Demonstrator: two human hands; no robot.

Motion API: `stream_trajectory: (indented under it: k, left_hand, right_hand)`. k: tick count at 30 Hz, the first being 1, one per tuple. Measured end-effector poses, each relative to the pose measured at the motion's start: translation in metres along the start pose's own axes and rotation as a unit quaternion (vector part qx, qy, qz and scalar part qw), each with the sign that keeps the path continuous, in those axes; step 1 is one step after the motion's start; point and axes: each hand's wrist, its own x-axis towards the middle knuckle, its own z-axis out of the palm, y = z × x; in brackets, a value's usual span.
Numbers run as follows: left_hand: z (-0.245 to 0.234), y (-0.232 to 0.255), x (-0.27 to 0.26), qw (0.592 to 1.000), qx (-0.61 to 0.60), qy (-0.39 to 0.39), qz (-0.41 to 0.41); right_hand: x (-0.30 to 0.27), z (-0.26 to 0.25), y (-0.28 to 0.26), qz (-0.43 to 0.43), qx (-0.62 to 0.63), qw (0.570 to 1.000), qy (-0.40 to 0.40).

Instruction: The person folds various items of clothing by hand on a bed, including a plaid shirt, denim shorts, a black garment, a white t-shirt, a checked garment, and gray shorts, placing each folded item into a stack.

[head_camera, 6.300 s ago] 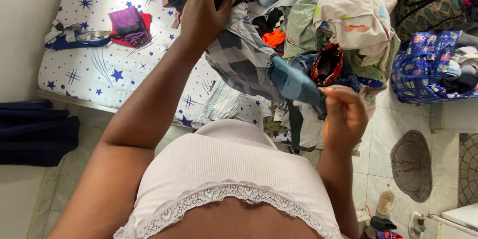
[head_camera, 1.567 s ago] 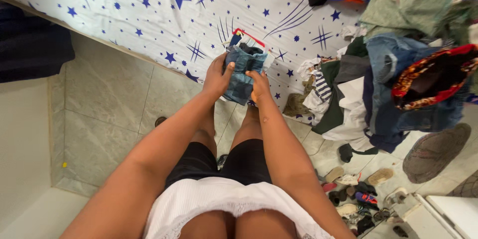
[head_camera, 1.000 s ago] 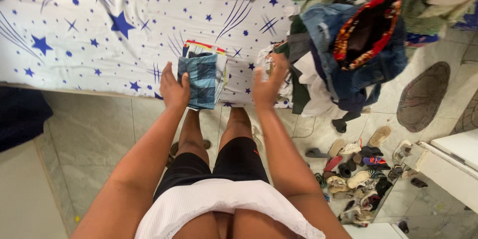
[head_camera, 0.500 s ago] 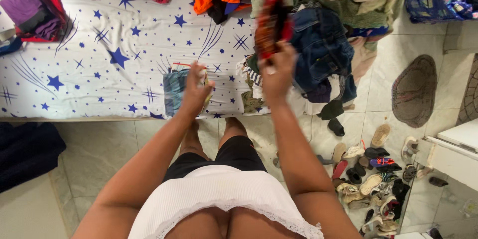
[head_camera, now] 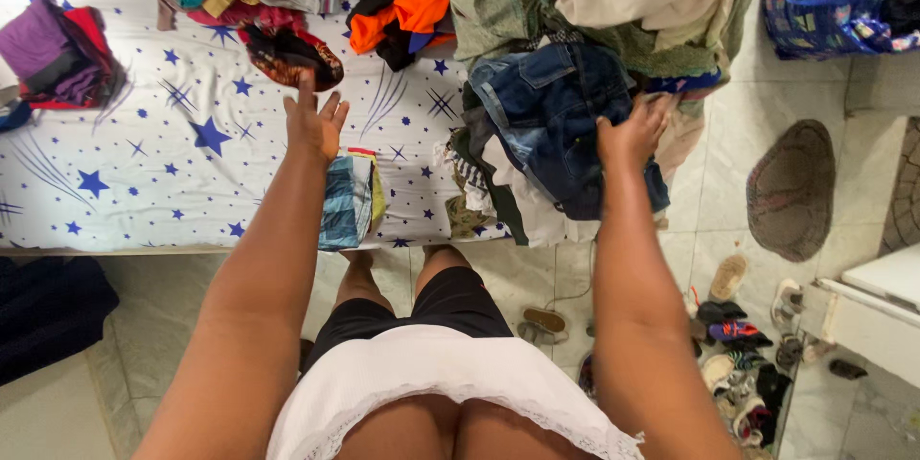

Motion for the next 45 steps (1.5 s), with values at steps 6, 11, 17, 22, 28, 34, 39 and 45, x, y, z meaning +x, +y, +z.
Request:
stream_trajectory:
  k: [6,11,17,22,28,34,39,45]
  left_hand:
    - [-0.005,-0.018,-0.035,0.991,0.136,-0.003,0.010]
    - [0.091,0.002,-0.190,0.682,0.460,-0.462,0.332]
    - [0.158,0.100,-0.302,0.392,0.627,-0.522,0.426]
    - [0.125,0.162,-0.338,0.213,0.688,-0.538,0.438]
    - [0.063,0.204,-0.362,0.221,0.563,-0.505,0.616]
    - [0.024,0.227,-0.364,0.317,0.615,-0.369,0.621]
    - [-0.005,0.234,-0.354,0.603,0.513,-0.396,0.465]
    - [-0.034,0.242,-0.310,0.829,0.209,-0.518,0.018]
  right_hand:
    - [-0.026,-0.046,-0.030,-0.145,0.139,0.979,-0.038]
    - [-0.092,-0.145,-0.146,-0.343,0.193,0.914,-0.094]
    - [-0.117,-0.255,-0.208,-0.462,0.201,0.846,-0.173]
    - [-0.135,-0.310,-0.215,-0.418,0.096,0.852,-0.299]
    - [-0.162,-0.326,-0.215,-0.490,0.039,0.862,-0.124]
    - [-0.200,-0.319,-0.240,-0.392,0.179,0.902,0.016]
    - [-0.204,-0.305,-0.247,-0.172,0.267,0.938,-0.138]
    - [-0.205,-0.293,-0.266,-0.253,0.635,0.655,-0.322]
